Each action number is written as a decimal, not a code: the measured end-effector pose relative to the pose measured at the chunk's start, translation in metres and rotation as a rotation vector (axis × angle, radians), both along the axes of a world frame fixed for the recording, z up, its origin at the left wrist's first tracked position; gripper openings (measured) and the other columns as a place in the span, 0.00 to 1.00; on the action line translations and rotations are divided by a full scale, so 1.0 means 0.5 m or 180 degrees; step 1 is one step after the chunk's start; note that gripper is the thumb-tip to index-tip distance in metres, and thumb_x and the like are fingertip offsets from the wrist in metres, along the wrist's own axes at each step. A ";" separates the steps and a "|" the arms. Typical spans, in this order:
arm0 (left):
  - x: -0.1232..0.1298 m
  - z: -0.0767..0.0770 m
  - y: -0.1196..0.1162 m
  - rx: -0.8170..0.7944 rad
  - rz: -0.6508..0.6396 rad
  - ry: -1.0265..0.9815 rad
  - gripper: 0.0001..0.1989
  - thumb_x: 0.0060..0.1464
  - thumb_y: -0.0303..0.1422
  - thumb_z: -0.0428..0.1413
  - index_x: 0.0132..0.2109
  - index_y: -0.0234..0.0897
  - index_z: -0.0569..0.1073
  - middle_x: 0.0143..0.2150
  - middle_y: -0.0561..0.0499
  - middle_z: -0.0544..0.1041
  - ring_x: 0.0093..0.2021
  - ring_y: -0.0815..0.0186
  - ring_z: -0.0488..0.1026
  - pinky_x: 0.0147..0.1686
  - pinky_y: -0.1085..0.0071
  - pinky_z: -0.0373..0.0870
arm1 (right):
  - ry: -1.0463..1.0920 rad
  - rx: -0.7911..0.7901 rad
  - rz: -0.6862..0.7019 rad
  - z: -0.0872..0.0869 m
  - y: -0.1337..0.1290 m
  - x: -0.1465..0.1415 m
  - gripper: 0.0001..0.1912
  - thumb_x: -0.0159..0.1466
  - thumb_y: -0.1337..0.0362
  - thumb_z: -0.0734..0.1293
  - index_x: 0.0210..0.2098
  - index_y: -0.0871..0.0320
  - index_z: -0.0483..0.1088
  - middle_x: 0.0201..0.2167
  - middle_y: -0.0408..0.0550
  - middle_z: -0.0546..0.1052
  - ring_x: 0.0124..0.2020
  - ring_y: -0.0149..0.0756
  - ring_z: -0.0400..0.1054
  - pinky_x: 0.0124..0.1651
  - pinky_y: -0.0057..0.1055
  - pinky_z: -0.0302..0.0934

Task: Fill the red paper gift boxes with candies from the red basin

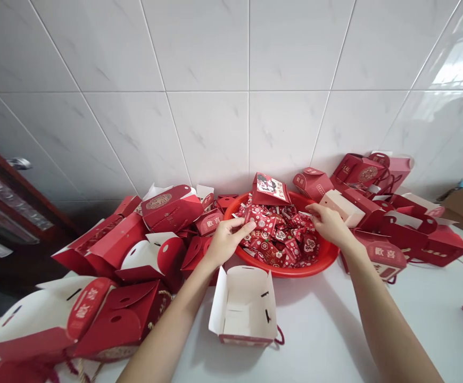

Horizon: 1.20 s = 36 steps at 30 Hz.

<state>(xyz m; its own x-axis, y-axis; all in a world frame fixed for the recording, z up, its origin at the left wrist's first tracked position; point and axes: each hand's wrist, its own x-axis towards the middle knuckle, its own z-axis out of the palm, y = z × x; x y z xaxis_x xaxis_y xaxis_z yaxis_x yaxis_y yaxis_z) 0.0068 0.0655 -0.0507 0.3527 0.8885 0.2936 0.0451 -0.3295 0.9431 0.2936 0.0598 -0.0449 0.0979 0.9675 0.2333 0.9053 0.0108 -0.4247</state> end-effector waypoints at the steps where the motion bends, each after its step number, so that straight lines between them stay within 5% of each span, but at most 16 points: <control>1: 0.000 0.000 0.000 0.0012 0.0002 0.0024 0.20 0.54 0.49 0.62 0.30 0.35 0.78 0.29 0.52 0.75 0.32 0.64 0.68 0.37 0.69 0.66 | -0.0113 -0.0126 0.0041 -0.008 0.003 0.000 0.24 0.63 0.77 0.58 0.56 0.64 0.74 0.55 0.63 0.79 0.58 0.52 0.73 0.60 0.43 0.63; 7: -0.002 0.002 0.002 0.0105 0.0123 0.0245 0.23 0.55 0.50 0.61 0.26 0.34 0.74 0.24 0.56 0.66 0.28 0.69 0.60 0.32 0.71 0.59 | -0.0686 -0.0827 0.0385 -0.024 0.001 -0.011 0.30 0.59 0.74 0.66 0.61 0.55 0.72 0.58 0.57 0.78 0.60 0.57 0.71 0.55 0.44 0.66; 17: -0.001 0.000 -0.001 0.0049 0.0094 0.0223 0.22 0.56 0.50 0.60 0.25 0.36 0.73 0.24 0.55 0.66 0.28 0.68 0.60 0.32 0.70 0.60 | -0.0899 -0.1074 0.0540 -0.008 -0.004 -0.010 0.19 0.60 0.68 0.67 0.51 0.57 0.79 0.51 0.59 0.81 0.54 0.57 0.75 0.52 0.41 0.67; 26: -0.002 0.000 0.002 0.0086 0.0134 0.0243 0.22 0.55 0.50 0.60 0.26 0.36 0.72 0.24 0.56 0.64 0.28 0.68 0.59 0.32 0.71 0.59 | -0.0351 -0.1005 0.0904 0.001 -0.011 0.009 0.31 0.50 0.80 0.63 0.50 0.55 0.80 0.53 0.51 0.82 0.55 0.49 0.76 0.57 0.37 0.67; 36: -0.001 0.002 -0.001 0.0044 0.0074 0.0213 0.22 0.55 0.50 0.59 0.26 0.36 0.70 0.25 0.56 0.65 0.29 0.68 0.59 0.32 0.71 0.58 | 0.0525 -0.0283 0.1008 0.010 -0.013 0.037 0.15 0.56 0.69 0.67 0.40 0.56 0.81 0.33 0.47 0.85 0.36 0.45 0.79 0.42 0.37 0.73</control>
<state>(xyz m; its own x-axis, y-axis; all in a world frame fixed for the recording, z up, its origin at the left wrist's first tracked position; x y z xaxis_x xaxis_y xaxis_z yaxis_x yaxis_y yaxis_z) 0.0065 0.0651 -0.0498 0.3513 0.8927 0.2823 0.1157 -0.3406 0.9331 0.3120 0.0534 -0.0398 -0.1805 0.9716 0.1529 0.7822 0.2360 -0.5766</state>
